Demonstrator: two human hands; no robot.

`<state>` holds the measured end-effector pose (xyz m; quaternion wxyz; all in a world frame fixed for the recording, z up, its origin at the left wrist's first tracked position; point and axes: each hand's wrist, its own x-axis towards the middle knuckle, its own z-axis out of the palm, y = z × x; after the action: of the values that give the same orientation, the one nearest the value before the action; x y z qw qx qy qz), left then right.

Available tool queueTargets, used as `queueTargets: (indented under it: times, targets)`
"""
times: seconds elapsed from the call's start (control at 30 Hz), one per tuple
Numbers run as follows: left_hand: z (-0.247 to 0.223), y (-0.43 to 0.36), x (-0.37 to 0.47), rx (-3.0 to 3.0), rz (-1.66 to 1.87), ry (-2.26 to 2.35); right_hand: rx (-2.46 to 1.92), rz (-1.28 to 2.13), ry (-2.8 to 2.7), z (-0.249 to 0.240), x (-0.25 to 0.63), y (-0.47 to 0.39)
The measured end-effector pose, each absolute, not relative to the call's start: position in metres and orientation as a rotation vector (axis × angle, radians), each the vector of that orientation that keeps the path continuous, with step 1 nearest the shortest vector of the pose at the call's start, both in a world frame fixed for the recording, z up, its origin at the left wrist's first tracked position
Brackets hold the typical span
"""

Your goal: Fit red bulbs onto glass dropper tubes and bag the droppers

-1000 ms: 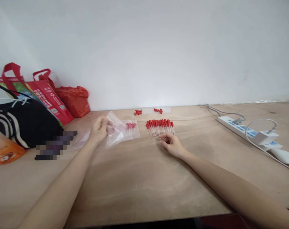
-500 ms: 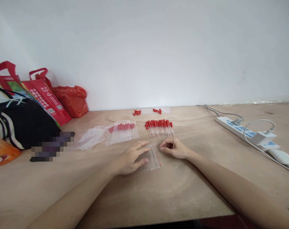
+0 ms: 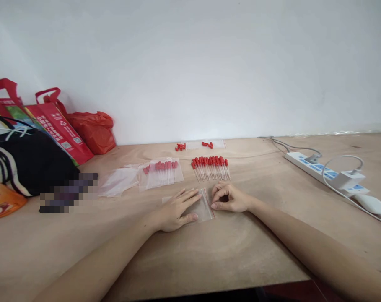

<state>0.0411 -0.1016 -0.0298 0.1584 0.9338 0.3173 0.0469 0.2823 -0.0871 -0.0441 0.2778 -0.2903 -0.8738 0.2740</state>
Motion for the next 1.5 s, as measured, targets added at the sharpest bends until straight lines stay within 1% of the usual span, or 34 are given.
queueTargets:
  times: [0.3,0.63,0.8,0.93,1.03,1.13,1.33,1.43,1.5]
  targets:
    - [-0.031,-0.100,0.041,2.667,0.110,0.909,-0.599,0.799,-2.497,-0.038,0.282,-0.093]
    - [-0.030,-0.101,0.041,2.661,0.099,0.915,-0.588,0.640,-2.472,-0.040,0.276,-0.098]
    - [-0.032,-0.101,0.042,2.667,0.096,0.923,-0.595,0.628,-2.433,-0.042,0.267,-0.102]
    - [-0.032,-0.100,0.042,2.651,0.163,0.926,-0.495,0.556,-2.538,-0.044,0.262,-0.104]
    - [-0.033,-0.099,0.041,2.642,0.267,0.981,-0.508,0.535,-2.571,-0.042,0.265,-0.103]
    - [-0.032,-0.098,0.038,2.629,0.315,1.011,-0.523,0.627,-2.560,-0.037,0.273,-0.100]
    - [-0.030,-0.096,0.036,2.621,0.240,0.993,-0.572,0.924,-2.443,-0.032,0.288,-0.094]
    - [-0.031,-0.095,0.037,2.638,0.244,0.943,-0.642,1.108,-2.240,-0.039,0.293,-0.087]
    - [-0.034,-0.094,0.036,2.642,0.255,0.914,-0.773,1.088,-2.008,-0.047,0.299,-0.077]
